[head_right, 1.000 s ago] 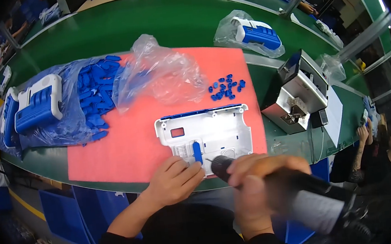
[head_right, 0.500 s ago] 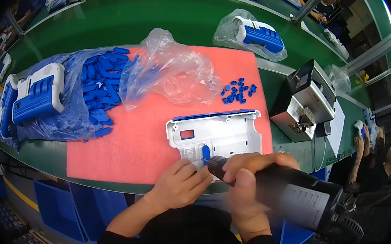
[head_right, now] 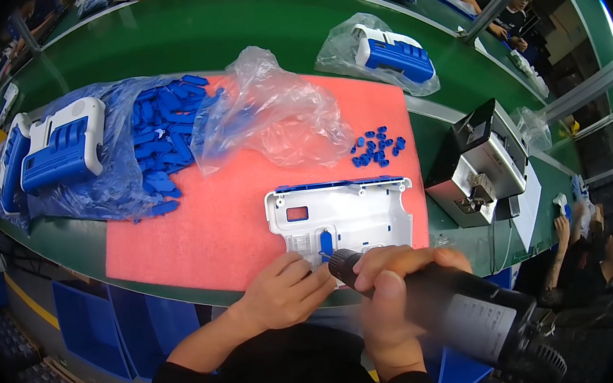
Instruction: Assembling small blue and white plastic components using an electric screwdriver in a factory.
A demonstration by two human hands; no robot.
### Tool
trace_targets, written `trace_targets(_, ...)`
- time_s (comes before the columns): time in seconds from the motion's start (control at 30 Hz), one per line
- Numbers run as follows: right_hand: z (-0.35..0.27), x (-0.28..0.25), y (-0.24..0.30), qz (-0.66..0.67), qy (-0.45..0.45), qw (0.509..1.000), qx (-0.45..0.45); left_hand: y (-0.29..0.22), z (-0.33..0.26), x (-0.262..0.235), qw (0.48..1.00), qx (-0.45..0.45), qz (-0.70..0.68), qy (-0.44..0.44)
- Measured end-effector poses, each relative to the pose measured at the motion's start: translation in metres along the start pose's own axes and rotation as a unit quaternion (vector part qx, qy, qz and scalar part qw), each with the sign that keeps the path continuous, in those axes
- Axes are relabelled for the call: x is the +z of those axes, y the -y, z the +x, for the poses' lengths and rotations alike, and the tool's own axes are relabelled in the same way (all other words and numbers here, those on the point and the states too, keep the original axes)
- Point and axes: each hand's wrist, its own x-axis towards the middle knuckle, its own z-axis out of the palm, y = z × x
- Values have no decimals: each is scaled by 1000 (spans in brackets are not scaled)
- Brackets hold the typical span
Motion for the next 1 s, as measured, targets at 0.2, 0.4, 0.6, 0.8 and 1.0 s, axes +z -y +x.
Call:
trace_targets(0.2, -1, 6, -1, -6, 18, 999, 39, 1, -3, -1, 1000, -4, -10, 16)
trace_targets(0.4, -8, -3, 0, -32, 153, 985, 79, 1, -4, -6, 998, 3, -26, 54)
trace_targets(0.6, 12, -20, 15, -148, 268, 948, 82, -1, 6, -4, 999, 11, -38, 24)
trace_targets(0.8, 108, -94, 4, -120, -198, 972, -35, -10, 11, -12, 998, -45, -29, 24)
trace_targets(1.0, 144, -141, -45, -188, -198, 962, -29, -6, 1, -14, 994, -103, -27, 5)
